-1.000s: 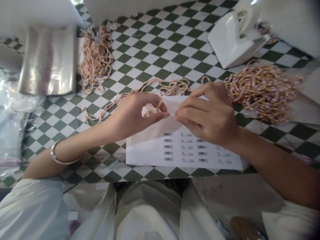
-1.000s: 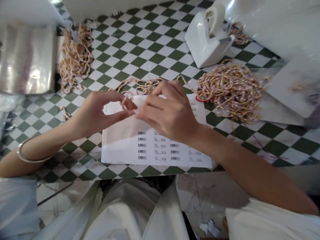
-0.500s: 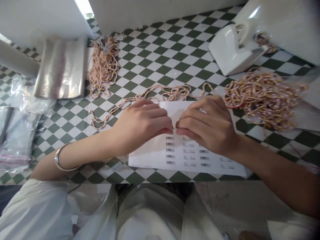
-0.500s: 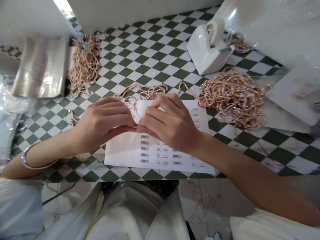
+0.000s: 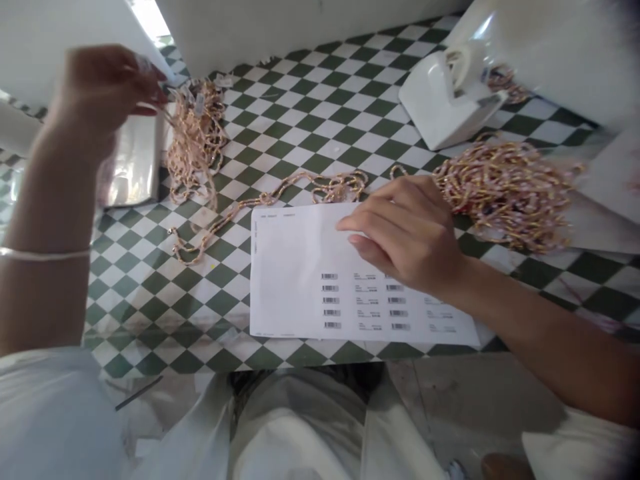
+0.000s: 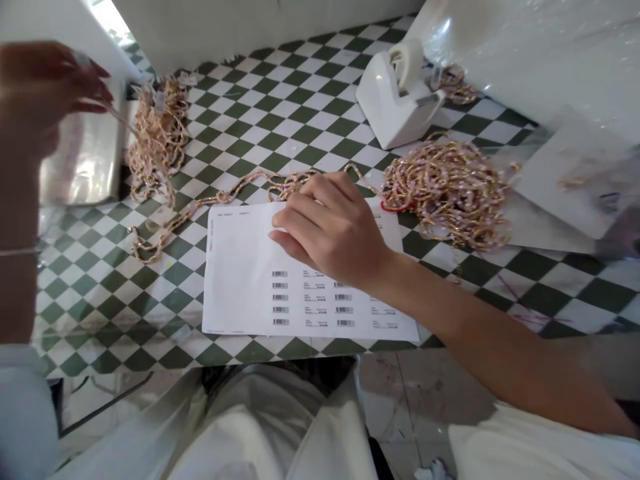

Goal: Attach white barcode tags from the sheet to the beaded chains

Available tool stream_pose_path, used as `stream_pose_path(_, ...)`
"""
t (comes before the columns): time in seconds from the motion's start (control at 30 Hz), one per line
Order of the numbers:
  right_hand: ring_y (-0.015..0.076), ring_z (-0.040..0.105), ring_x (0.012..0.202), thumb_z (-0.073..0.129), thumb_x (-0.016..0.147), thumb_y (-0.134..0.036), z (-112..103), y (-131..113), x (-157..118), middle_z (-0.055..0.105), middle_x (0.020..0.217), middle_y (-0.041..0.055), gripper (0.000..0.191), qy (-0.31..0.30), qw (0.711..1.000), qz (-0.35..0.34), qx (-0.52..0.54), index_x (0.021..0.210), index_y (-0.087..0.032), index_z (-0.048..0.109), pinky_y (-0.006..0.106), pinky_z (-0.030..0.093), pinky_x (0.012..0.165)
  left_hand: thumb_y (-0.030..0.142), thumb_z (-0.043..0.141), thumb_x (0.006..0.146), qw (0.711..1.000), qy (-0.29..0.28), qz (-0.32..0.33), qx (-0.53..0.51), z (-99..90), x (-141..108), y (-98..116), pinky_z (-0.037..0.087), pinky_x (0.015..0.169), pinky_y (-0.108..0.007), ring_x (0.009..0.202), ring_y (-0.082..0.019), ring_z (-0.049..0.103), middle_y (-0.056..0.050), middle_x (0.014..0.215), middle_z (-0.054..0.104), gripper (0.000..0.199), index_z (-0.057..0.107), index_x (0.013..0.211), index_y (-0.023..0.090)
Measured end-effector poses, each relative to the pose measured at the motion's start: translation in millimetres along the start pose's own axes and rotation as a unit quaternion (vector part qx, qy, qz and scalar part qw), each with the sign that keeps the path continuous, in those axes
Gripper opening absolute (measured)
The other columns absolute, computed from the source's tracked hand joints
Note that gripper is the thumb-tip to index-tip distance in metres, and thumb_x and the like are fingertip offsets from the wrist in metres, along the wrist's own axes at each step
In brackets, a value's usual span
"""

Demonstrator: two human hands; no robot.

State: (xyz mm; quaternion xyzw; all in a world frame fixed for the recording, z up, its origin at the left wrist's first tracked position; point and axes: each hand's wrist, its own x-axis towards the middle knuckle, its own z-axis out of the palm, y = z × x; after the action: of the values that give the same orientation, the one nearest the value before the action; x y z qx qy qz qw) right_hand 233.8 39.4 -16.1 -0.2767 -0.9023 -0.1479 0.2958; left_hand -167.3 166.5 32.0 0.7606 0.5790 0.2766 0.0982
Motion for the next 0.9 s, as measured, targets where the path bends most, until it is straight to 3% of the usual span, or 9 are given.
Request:
stream_pose_path(0.1,0.0174,0.059,0.076,0.036,0.099,-0.032,3.8,2.4,-0.9,0.069,0.076,0.0016,0.037,-0.009,1.0,-0.013,-0.01,0.078,-0.02,0.063,0.034,0.043,0.07,0.058,0.06,0.085,0.989,-0.006,-0.14,-0.046,21.5,23.6,-14.4,0.064,0.066,-0.027,0.074,-0.001,0.061,0.004,0.093,0.073,0.045,0.064,0.099,0.015)
stream_pose_path(0.2,0.018,0.058,0.077,0.04,0.098,-0.032,7.0,4.9,-2.0,0.069,0.077,0.0029,0.034,-0.02,0.999,-0.024,-0.021,0.077,-0.019,0.064,0.035,0.043,0.068,0.024,0.059,0.092,0.977,0.04,-0.208,-0.012,42.0,39.9,-4.7,0.049,0.054,-0.007,0.069,0.007,0.053,0.014,0.063,0.058,0.01,0.056,0.094,0.014)
stream_pose_path(0.3,0.0184,0.058,0.076,0.042,0.097,-0.031,9.0,6.7,-3.3,0.068,0.075,0.0035,0.033,-0.025,0.999,-0.035,-0.032,0.075,-0.019,0.063,0.035,0.043,0.066,-0.012,0.045,0.087,0.966,0.146,-0.207,0.057,54.0,49.5,11.3,0.027,0.054,0.009,0.077,0.014,0.041,0.009,0.055,0.025,0.026,0.037,0.079,0.011)
stream_pose_path(0.37,0.0182,0.057,0.074,0.047,0.095,-0.029,9.6,7.4,-3.9,0.067,0.074,0.0038,0.029,-0.013,0.998,-0.046,-0.038,0.073,-0.018,0.062,0.035,0.043,0.065,-0.019,0.04,0.083,0.968,0.162,-0.17,0.086,56.0,44.8,23.1,0.024,0.06,0.013,0.083,0.017,0.038,0.004,0.061,0.018,0.029,0.032,0.077,0.009)
stream_pose_path(0.47,0.0195,0.057,0.076,0.049,0.094,-0.026,9.2,8.4,-4.2,0.066,0.073,0.0042,0.025,-0.021,0.998,-0.043,-0.035,0.072,-0.018,0.061,0.037,0.043,0.066,-0.007,0.044,0.087,0.987,0.08,-0.09,0.108,51.8,15.2,44.2,0.048,0.074,0.002,0.077,0.015,0.044,0.013,0.073,0.043,0.027,0.051,0.091,0.018)
stream_pose_path(0.57,0.0218,0.059,0.081,0.047,0.095,-0.027,8.5,10.1,-4.2,0.067,0.078,0.0046,0.025,-0.068,0.997,-0.011,-0.029,0.076,-0.02,0.062,0.038,0.043,0.069,0.017,0.046,0.096,0.993,-0.042,0.008,0.113,44.2,-31.4,66.3,0.06,0.096,-0.028,0.094,0.002,0.056,0.012,0.107,0.065,0.021,0.064,0.1,0.027)
stream_pose_path(0.63,0.0234,0.06,0.085,0.046,0.095,-0.027,9.7,11.6,-4.7,0.068,0.084,0.0055,0.022,-0.088,0.996,0.019,-0.016,0.081,-0.02,0.063,0.04,0.044,0.072,0.029,0.043,0.098,0.988,-0.102,0.036,0.113,41.6,-61.4,76.3,0.063,0.089,-0.036,0.098,-0.004,0.06,0.011,0.114,0.067,0.022,0.063,0.107,0.032)
stream_pose_path(0.7,0.0252,0.06,0.089,0.045,0.095,-0.026,12.9,13.1,-5.8,0.069,0.089,0.0071,0.02,-0.094,0.995,0.041,0.002,0.088,-0.02,0.063,0.042,0.045,0.075,0.036,0.046,0.096,0.983,-0.125,0.072,0.112,43.6,-84.5,79.9,0.063,0.07,-0.034,0.082,-0.006,0.062,0.008,0.107,0.07,0.021,0.064,0.106,0.034)
stream_pose_path(0.9,0.0271,0.061,0.093,0.044,0.096,-0.026,25.4,13.8,-8.5,0.068,0.092,0.0091,0.021,-0.118,0.989,0.075,0.056,0.094,-0.02,0.064,0.043,0.047,0.078,0.04,0.067,0.081,0.987,-0.084,0.087,0.106,69.2,-104.9,70.7,0.038,0.047,-0.026,0.065,-0.009,0.052,-0.001,0.092,0.069,0.016,0.069,0.089,0.027)
